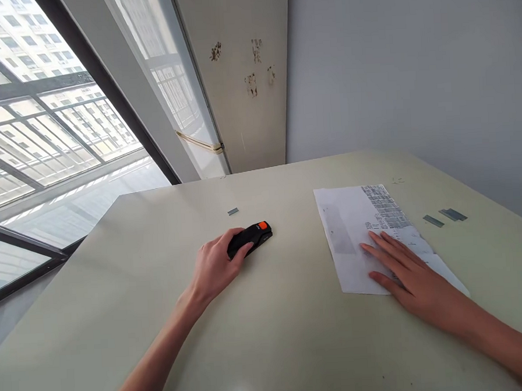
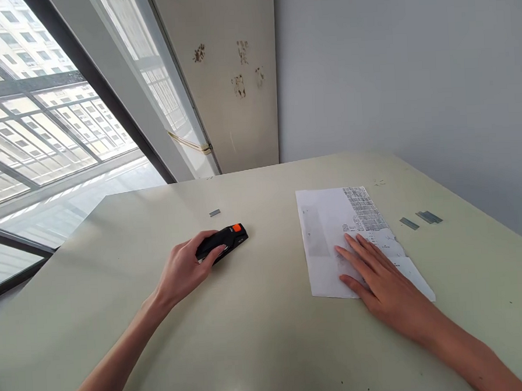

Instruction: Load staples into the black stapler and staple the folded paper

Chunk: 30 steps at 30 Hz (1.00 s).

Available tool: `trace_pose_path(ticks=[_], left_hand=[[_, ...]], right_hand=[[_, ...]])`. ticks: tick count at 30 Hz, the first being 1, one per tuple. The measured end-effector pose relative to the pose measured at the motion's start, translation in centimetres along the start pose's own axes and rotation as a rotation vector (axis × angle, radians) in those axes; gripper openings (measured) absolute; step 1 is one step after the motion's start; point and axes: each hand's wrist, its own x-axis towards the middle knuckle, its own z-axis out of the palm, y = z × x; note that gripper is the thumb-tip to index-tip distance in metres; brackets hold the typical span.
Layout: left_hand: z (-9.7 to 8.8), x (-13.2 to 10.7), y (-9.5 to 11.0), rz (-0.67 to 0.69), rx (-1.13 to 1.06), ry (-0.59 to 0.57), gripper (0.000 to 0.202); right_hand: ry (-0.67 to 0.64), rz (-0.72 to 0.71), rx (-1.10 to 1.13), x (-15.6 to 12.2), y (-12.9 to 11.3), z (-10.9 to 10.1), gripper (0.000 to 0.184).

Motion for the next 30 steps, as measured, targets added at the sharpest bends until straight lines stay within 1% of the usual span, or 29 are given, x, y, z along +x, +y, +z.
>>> trace_pose_path(ticks=[3, 5, 7, 11, 15, 19, 23, 30], left_hand=[[0.3, 0.1, -0.8, -0.011, 0.006, 0.01, 0.04], [0.6, 0.1, -1.1, -0.026, -0.023, 0.029, 0.041], [0.9, 0.2, -1.1, -0.048, -0.078, 0.041, 0.04], [1.5, -0.2, -1.1, -0.146, -0.198, 0.079, 0.044], [2.0, -0.5, -1.3, -0.196, -0.312, 0.111, 0.053], [2.1, -0.4, -1.6, -0.197, -0.363, 0.074, 0.049], [1.9, -0.2, -1.7, -0.186, -0.363, 0.03, 0.044], [2.0, -0.3, -0.8, -0.156, -0.376, -0.01, 0.045]], right_hand=[[0.003, 0.029, 0.027, -0.1, 0.9, -1.1, 0.059], [0.02, 0.072, 0.052, 0.0, 0.4, -1.7, 0.056], [0.042, 0.102, 0.074, 0.4, -0.7, -1.9, 0.055], [0.079, 0.131, 0.084, 1.4, -2.6, -1.3, 0.057], [0.083, 0.122, 0.069, 1.9, -2.8, -0.6, 0.061], [0.061, 0.106, 0.079, 1.7, -2.6, -0.8, 0.061], [0.02, 0.109, 0.094, 1.5, -2.4, -1.2, 0.06], [0.03, 0.083, 0.12, 1.7, -2.3, -1.7, 0.059]])
